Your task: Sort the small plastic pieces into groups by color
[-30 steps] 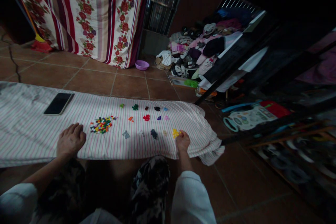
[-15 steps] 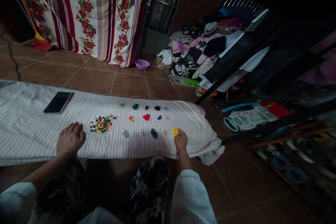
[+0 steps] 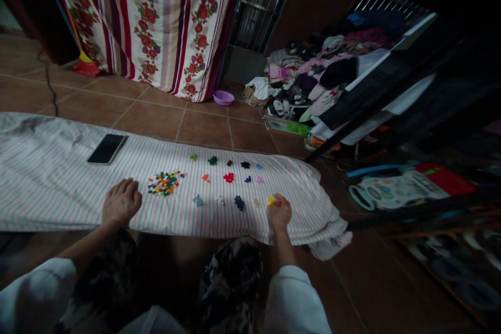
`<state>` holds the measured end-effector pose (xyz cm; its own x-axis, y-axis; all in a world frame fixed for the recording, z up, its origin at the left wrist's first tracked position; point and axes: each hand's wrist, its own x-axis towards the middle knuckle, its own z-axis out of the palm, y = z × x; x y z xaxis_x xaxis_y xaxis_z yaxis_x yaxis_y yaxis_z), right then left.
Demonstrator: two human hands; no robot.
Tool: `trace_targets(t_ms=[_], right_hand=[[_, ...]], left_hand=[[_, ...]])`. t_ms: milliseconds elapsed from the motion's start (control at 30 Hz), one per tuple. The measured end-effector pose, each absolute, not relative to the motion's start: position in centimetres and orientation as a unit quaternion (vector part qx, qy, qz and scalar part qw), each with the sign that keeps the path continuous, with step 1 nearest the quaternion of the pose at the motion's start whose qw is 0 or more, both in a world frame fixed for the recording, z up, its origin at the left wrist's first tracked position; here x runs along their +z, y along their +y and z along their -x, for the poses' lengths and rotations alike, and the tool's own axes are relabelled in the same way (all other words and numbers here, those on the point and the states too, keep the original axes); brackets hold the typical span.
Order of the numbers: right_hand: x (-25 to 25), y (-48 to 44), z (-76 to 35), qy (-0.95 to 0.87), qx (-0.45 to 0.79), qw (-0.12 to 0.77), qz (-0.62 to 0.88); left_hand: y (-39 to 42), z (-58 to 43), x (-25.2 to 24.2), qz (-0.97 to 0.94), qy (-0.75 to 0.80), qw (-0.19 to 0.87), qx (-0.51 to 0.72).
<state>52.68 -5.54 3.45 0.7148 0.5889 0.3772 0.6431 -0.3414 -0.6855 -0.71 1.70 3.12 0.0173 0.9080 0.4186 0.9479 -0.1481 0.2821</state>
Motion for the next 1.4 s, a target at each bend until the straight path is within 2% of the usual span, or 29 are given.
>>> trace_targets(t_ms=[133,267,367,533,700,867,1100,1400], right_hand=[[5.7,-3.3,-48.7,-0.418,-0.045,0.465,0.779],[7.0,-1.1,-42.7,-0.518,0.004,0.478,0.710],[6.7,0.4,-37.8,-0.581,0.062,0.475,0.658],[5.1,2.7,-31.3,-0.679,0.160,0.420,0.581],[3.6,5.0,-27.5,-0.702,0.203,0.343,0.590],[3.1,7.1,-25.7,-0.703,0.183,0.319,0.609],[2.7,7.9,-24.4,-0.698,0.184,0.303,0.623],[2.5,7.1,-23.4,-0.705,0.188,0.326,0.601]], left_hand=[[1.8,0.7,3.2,0.711,-0.653,0.026,-0.257],[1.9,0.7,3.0,0.716,-0.650,0.039,-0.251],[1.9,0.7,2.9,0.718,-0.647,0.054,-0.250],[1.9,0.7,2.8,0.719,-0.647,0.063,-0.248],[2.0,0.7,2.6,0.714,-0.647,0.053,-0.262],[2.1,0.7,2.5,0.714,-0.651,0.055,-0.252],[2.1,0.6,2.4,0.713,-0.649,0.055,-0.261],[2.1,0.6,2.5,0.707,-0.656,0.027,-0.263]])
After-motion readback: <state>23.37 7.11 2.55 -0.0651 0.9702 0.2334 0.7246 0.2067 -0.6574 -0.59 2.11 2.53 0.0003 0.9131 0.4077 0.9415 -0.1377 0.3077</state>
